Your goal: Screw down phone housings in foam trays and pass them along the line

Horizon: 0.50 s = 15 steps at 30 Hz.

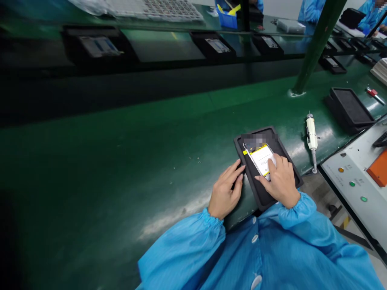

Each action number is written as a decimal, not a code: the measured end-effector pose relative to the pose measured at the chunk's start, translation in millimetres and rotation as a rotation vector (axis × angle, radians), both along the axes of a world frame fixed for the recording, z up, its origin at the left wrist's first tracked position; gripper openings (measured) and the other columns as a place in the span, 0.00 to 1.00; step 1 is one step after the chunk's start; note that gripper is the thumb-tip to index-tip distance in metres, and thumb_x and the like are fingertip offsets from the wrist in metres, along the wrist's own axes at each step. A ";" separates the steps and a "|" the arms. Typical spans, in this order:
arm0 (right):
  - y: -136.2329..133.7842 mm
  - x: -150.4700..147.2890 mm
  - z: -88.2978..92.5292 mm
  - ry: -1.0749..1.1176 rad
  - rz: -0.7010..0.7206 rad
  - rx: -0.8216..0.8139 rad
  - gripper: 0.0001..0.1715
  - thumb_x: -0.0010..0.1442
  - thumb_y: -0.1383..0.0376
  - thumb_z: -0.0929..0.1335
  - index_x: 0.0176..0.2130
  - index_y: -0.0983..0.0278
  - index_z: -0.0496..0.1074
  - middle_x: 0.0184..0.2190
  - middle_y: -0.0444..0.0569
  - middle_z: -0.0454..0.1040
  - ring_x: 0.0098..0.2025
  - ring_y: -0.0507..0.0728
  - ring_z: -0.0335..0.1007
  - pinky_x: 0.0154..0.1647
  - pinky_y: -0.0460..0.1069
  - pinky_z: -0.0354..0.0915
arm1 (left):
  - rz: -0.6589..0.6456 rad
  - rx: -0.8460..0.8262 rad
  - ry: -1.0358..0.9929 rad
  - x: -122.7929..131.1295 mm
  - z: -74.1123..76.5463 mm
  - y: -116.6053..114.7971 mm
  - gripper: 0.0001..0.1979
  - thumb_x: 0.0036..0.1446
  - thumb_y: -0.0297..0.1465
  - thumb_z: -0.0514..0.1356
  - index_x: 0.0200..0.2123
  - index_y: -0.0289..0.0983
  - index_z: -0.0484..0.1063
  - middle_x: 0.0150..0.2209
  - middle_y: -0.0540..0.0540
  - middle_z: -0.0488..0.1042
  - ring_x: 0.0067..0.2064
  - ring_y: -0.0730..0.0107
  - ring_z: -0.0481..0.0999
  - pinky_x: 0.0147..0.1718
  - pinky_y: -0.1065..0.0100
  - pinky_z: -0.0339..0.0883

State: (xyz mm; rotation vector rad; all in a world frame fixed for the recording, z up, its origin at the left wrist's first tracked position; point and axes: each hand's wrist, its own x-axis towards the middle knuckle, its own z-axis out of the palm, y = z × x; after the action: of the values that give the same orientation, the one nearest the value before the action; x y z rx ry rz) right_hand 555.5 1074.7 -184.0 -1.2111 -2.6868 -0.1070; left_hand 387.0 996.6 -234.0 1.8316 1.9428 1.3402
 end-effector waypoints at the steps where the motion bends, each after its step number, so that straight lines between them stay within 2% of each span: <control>1: 0.5 -1.0 0.5 -0.001 0.006 0.002 0.27 0.62 0.49 0.66 0.48 0.69 0.70 0.52 0.62 0.67 0.45 0.67 0.62 0.40 0.58 0.63 | 0.000 -0.002 -0.002 -0.1 -0.1 0.2 0.16 0.62 0.27 0.52 0.51 0.36 0.72 0.56 0.35 0.71 0.57 0.56 0.72 0.54 0.51 0.71; 4: 1.2 -2.3 4.2 0.033 0.036 0.018 0.22 0.63 0.55 0.65 0.46 0.70 0.71 0.50 0.63 0.70 0.45 0.67 0.64 0.42 0.58 0.65 | 0.002 0.002 0.006 -0.4 -0.5 0.3 0.16 0.62 0.28 0.52 0.51 0.35 0.72 0.56 0.35 0.71 0.56 0.56 0.73 0.54 0.52 0.71; 6: 3.3 -0.6 8.7 0.097 0.051 -0.004 0.20 0.64 0.59 0.62 0.47 0.70 0.71 0.44 0.60 0.74 0.43 0.65 0.67 0.40 0.55 0.66 | 0.002 0.001 0.004 -0.7 -1.0 0.1 0.16 0.62 0.28 0.53 0.51 0.36 0.72 0.56 0.35 0.71 0.56 0.56 0.73 0.54 0.52 0.71; 8: 8.5 3.6 13.9 0.201 0.040 -0.033 0.20 0.66 0.62 0.59 0.47 0.70 0.72 0.35 0.56 0.76 0.36 0.61 0.71 0.35 0.52 0.66 | 0.000 -0.003 -0.005 -0.8 -1.5 0.0 0.16 0.61 0.28 0.53 0.51 0.37 0.72 0.56 0.36 0.71 0.56 0.56 0.72 0.55 0.51 0.71; 10: 15.8 9.5 17.5 0.352 -0.023 -0.054 0.22 0.67 0.62 0.57 0.45 0.69 0.74 0.27 0.52 0.75 0.27 0.57 0.70 0.29 0.49 0.64 | 0.000 -0.004 -0.007 -0.7 -1.9 0.1 0.16 0.61 0.28 0.53 0.51 0.37 0.72 0.56 0.36 0.71 0.57 0.56 0.72 0.55 0.51 0.71; 12: 22.0 15.2 18.2 0.531 -0.123 -0.117 0.23 0.67 0.60 0.57 0.42 0.69 0.76 0.21 0.48 0.72 0.23 0.54 0.68 0.26 0.48 0.64 | 0.004 0.001 0.003 -0.5 -2.0 0.6 0.16 0.61 0.28 0.53 0.51 0.36 0.72 0.56 0.36 0.71 0.56 0.56 0.72 0.55 0.52 0.71; 14: 24.1 19.8 15.9 0.686 -0.203 -0.237 0.23 0.67 0.58 0.58 0.40 0.68 0.77 0.19 0.45 0.71 0.24 0.54 0.70 0.26 0.47 0.66 | 0.008 0.004 0.014 -0.5 -2.1 1.0 0.16 0.62 0.29 0.53 0.50 0.35 0.73 0.56 0.35 0.72 0.56 0.55 0.73 0.54 0.52 0.71; 15: 23.4 22.0 14.1 0.735 -0.217 -0.290 0.23 0.67 0.57 0.59 0.41 0.67 0.77 0.21 0.46 0.73 0.27 0.55 0.72 0.29 0.48 0.68 | 0.011 0.003 0.014 -0.7 -2.2 1.2 0.16 0.62 0.29 0.53 0.51 0.35 0.73 0.55 0.34 0.72 0.56 0.55 0.73 0.54 0.52 0.71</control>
State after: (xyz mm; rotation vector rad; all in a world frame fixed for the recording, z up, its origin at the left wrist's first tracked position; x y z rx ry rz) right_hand 577.5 1098.2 -170.0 -1.2875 -1.9662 0.5969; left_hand 386.4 997.8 -236.2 1.8394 1.9616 1.3382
